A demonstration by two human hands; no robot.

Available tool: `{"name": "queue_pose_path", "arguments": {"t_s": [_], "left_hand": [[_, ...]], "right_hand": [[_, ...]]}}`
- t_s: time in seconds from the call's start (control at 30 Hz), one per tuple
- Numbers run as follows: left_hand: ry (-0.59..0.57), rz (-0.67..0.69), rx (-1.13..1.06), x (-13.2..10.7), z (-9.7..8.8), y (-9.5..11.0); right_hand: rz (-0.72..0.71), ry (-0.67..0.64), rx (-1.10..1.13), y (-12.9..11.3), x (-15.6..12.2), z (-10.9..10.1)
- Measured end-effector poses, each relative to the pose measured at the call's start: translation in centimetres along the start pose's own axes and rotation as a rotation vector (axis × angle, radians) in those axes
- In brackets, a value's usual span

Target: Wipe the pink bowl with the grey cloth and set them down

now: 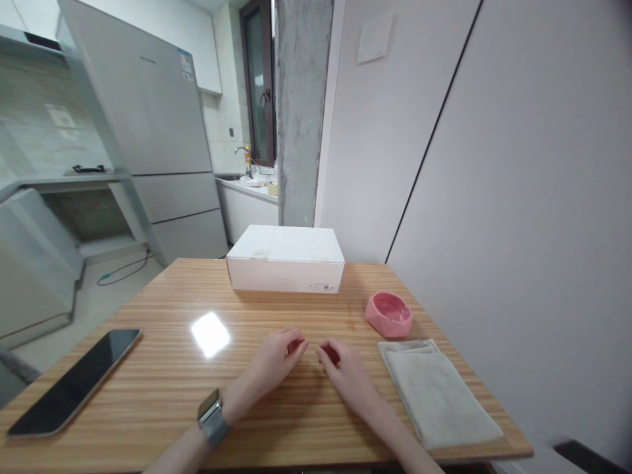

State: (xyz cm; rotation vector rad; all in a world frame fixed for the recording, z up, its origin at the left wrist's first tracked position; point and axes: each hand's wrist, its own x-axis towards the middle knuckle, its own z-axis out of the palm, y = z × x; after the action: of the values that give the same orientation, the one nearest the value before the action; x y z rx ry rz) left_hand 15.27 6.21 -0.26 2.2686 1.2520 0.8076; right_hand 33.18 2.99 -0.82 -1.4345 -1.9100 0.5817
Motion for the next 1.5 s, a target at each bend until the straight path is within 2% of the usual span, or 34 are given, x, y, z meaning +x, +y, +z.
{"name": "queue_pose_path", "arguments": {"t_s": [0.13, 0.3, 0.53, 1.0, 1.5], "left_hand": [[-0.046, -0.02, 0.226, -1.5, -0.7, -2.2], [-0.108, -0.019, 0.387, -1.5, -0.1, -3.6], [-0.119, -0.05, 0.395, -1.5, 0.6, -3.2], [-0.14, 0.012, 0.314, -1.8, 0.2, -2.8], [-0.138, -0.001, 0.307, -1.8, -0.1, -2.4]], "right_hand": [[-0.064, -0.101, -0.048, -1.6, 1.7, 3.3], [-0.098, -0.14, -0.152, -0.9, 2.4, 4.6], [-0.135, -0.109, -0.189, -1.0, 2.0, 4.9], [-0.133, -0.124, -0.16, -0.8, 2.2, 4.8], [-0.118, -0.13, -0.162, -1.0, 2.1, 4.6]]}}
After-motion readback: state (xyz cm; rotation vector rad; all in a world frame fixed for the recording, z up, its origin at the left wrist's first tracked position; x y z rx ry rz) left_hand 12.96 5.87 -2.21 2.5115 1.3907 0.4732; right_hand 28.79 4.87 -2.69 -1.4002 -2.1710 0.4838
